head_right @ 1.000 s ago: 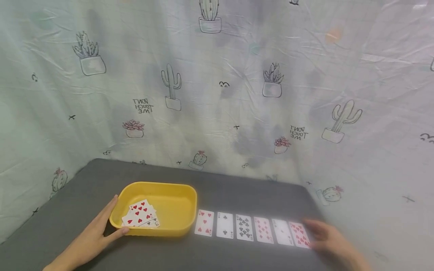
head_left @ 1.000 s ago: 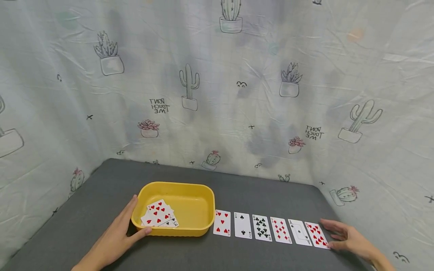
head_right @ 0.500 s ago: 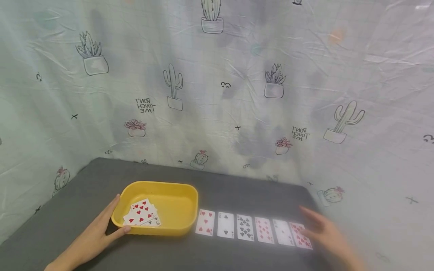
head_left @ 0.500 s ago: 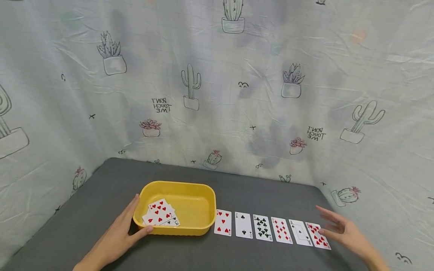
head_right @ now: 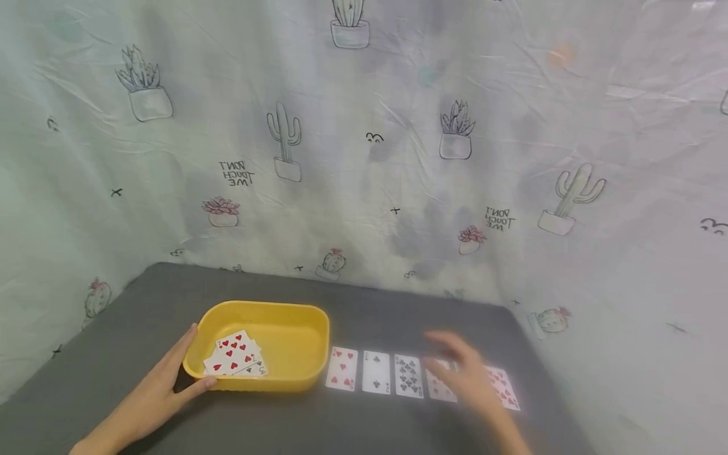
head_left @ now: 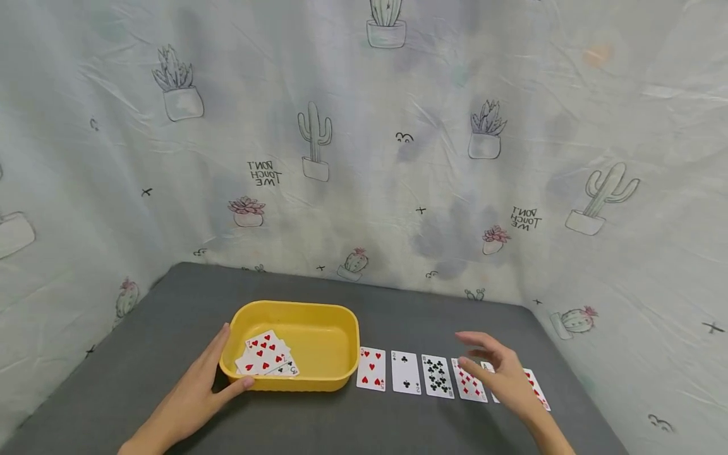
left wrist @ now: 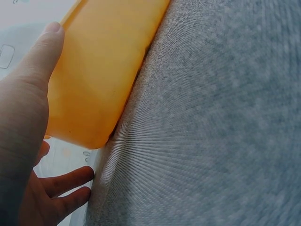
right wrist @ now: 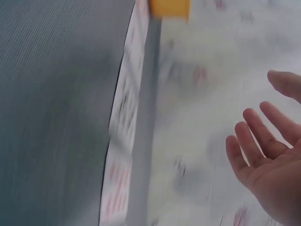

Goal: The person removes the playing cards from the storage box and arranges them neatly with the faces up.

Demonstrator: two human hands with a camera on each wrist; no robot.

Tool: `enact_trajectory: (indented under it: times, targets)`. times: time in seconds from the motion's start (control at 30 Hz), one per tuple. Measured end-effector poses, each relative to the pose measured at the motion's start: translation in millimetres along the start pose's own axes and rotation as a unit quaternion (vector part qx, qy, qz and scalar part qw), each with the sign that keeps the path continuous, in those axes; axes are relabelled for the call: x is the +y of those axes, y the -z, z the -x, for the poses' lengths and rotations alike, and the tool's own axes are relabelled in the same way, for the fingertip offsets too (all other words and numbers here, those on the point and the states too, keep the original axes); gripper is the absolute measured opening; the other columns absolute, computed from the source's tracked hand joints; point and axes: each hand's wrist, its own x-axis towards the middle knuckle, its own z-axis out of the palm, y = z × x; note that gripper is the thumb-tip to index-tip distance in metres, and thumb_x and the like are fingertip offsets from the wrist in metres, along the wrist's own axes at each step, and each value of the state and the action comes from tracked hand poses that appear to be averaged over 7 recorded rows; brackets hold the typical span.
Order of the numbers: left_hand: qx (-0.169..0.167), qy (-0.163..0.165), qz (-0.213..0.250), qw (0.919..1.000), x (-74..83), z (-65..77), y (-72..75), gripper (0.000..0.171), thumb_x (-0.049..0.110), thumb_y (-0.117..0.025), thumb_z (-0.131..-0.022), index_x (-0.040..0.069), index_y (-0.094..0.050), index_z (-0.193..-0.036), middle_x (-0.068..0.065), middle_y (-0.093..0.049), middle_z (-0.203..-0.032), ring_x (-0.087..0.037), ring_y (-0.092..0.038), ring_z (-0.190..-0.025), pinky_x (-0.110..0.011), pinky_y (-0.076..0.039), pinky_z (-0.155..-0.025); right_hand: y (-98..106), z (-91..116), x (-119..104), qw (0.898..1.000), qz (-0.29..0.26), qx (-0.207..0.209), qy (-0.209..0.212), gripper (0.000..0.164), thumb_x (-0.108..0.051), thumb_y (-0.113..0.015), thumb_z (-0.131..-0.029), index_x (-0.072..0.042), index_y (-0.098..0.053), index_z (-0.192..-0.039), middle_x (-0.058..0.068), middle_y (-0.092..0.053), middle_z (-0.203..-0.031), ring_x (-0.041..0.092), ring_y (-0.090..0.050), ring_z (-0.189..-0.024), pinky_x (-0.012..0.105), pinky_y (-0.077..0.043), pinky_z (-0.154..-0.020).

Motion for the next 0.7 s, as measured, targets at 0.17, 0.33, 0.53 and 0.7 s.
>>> enact_trajectory:
  times: [0.17, 0.33, 0.53, 0.7]
  targets:
    - [-0.003, 0.004, -0.006, 1.0, -0.1, 1.4, 2.4, 0.113, 0.067, -0.063, -0.085, 0.019, 0.008, -0.158, -0.021, -0.008, -0.161, -0.051, -0.022, -0.138, -0.072, -0.025, -0.101, -52, -23, -30, 0.997, -0.008, -0.042, 0.066, 0.04, -0.005, -0.071, -0.092, -0.012, -0.062, -0.13, 0.006, -0.06, -0.129, 0.024, -0.055, -0.118, 0.029, -0.047, -0.096]
    - [-0.009, 0.016, -0.008, 0.9998, 0.0, 2.9, 2.6, 0.114, 0.069, -0.062, -0.084, 0.019, 0.01, -0.158, -0.023, -0.008, -0.161, -0.052, -0.021, -0.138, -0.073, -0.025, -0.1, -106, -46, -67, 0.995, -0.025, -0.057, 0.083, 0.038, -0.003, -0.075, -0.087, -0.011, -0.066, -0.123, 0.006, -0.064, -0.123, 0.022, -0.058, -0.114, 0.035, -0.05, -0.094]
    - [-0.005, 0.009, -0.005, 0.9999, -0.2, 2.5, 5.4, 0.113, 0.067, -0.063, -0.084, 0.02, 0.009, -0.158, -0.021, -0.006, -0.161, -0.051, -0.02, -0.139, -0.072, -0.025, -0.1, -154, -74, -99, 0.991, -0.095, -0.07, 0.07, 0.035, 0.001, -0.076, -0.084, -0.003, -0.067, -0.118, 0.011, -0.065, -0.116, 0.023, -0.059, -0.107, 0.045, -0.05, -0.094]
    - [0.001, -0.003, -0.001, 1.0, 2.9, 0.9, 1.2, 0.112, 0.065, -0.064, -0.085, 0.02, 0.008, -0.158, -0.02, -0.008, -0.161, -0.049, -0.02, -0.14, -0.071, -0.025, -0.101, -185, -97, -69, 0.989, -0.113, -0.091, 0.035, 0.038, -0.013, -0.08, -0.084, -0.007, -0.068, -0.12, 0.005, -0.065, -0.116, 0.02, -0.059, -0.105, 0.044, -0.051, -0.093]
